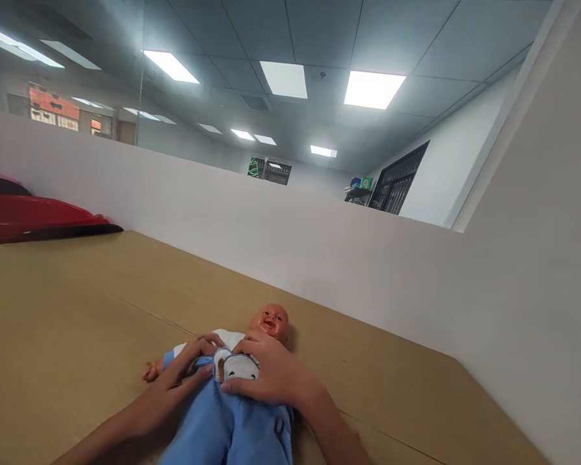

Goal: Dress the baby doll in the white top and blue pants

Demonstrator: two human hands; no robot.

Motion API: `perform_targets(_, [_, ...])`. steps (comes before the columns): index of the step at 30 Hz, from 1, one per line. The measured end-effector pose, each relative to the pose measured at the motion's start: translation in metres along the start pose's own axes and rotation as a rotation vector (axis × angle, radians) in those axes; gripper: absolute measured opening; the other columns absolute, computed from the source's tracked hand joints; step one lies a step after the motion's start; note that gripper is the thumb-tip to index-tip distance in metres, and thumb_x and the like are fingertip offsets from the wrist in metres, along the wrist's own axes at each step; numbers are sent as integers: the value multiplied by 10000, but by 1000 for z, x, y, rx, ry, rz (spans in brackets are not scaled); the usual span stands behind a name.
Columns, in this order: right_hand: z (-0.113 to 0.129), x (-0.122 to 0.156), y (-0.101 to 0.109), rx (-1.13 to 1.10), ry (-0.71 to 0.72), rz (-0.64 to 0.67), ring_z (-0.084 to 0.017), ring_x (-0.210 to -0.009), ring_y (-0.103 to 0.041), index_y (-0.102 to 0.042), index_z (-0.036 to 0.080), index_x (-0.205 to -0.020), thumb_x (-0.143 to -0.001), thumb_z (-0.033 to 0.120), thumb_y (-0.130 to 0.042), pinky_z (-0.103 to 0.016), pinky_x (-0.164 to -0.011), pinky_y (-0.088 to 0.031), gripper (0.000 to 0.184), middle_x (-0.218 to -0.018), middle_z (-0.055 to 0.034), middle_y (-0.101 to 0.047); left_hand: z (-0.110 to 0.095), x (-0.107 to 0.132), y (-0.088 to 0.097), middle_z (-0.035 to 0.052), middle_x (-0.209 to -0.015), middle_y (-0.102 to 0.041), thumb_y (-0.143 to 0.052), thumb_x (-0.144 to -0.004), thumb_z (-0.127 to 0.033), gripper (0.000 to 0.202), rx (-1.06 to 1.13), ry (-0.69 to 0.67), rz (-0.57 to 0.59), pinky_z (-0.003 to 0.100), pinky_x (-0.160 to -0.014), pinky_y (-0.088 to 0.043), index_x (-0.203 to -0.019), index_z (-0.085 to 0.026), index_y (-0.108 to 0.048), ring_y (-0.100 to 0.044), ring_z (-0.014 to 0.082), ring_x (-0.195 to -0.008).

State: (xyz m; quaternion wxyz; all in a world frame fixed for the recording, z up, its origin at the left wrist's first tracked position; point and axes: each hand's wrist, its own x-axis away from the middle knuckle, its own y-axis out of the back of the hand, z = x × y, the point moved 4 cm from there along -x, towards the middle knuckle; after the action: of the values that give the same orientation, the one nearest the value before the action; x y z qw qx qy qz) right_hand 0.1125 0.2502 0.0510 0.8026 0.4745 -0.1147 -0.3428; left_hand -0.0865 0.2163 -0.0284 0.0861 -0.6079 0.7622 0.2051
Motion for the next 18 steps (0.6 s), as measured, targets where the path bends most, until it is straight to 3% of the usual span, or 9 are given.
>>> perform_targets(3, [7, 0, 7, 45, 6, -15, -268, -1055, -690, -737, 228, -1101, -896, 459, -824, -360, -910, -473, 321, -1109, -66, -752, -1, 1, -8, 28, -1121, -634, -533, -1037, -656, 399, 90, 116, 12, 329, -1051, -398, -1097, -271, -617, -548, 287, -1144])
perform_targets(6, [8, -4, 10, 41, -76, -131, -225, -915, -701, -683, 242, -1111, -1052, 371, -594, -335, -802, -448, 168, -998, -39, -771, 9, 0, -12, 22, -1301, -637, -579, -991, -742, 491, 241, 241, -75, 337, -1129, -347, -1209, -302, -586, -501, 305, -1294])
perform_targets(9, [-3, -10, 7, 44, -118, -170, -240, -995, -689, -631, 228, -1156, -1091, 347, -484, -351, -843, -443, 200, -1106, -72, -762, 23, -1, -14, 34, -1359, -634, -662, -925, -791, 582, 341, 328, -117, 330, -1104, -355, -1226, -296, -608, -493, 301, -1302])
perform_targets(11, [-17, -13, 2, 54, -141, -114, -273, -1073, -684, -636, 212, -1163, -1071, 326, -504, -371, -866, -444, 196, -1168, -103, -761, 29, -4, -16, 27, -1137, -676, -726, -897, -758, 549, 399, 317, -85, 303, -960, -413, -1106, -258, -633, -555, 262, -1093])
perform_targets(14, [-34, -17, -2, 85, -176, 17, -294, -967, -703, -703, 205, -1015, -976, 343, -660, -361, -763, -428, 150, -1031, -95, -788, 31, -5, -18, -17, -895, -629, -791, -855, -716, 540, 442, 297, -79, 267, -768, -397, -1018, -234, -609, -518, 203, -853])
perform_targets(16, [-37, -24, 2, 109, -188, 29, -276, -875, -697, -713, 207, -949, -957, 448, -703, -353, -716, -418, 241, -953, -81, -784, 29, -4, -19, -29, -878, -620, -776, -853, -747, 572, 431, 294, -109, 260, -745, -391, -1050, -242, -595, -516, 198, -842])
perform_targets(18, [-34, -38, 8, 132, -194, -29, -265, -889, -691, -706, 207, -977, -1014, 545, -610, -362, -743, -443, 354, -966, -85, -779, 24, -2, -19, -25, -933, -638, -713, -889, -782, 581, 387, 278, -132, 268, -814, -426, -1108, -258, -589, -547, 215, -916])
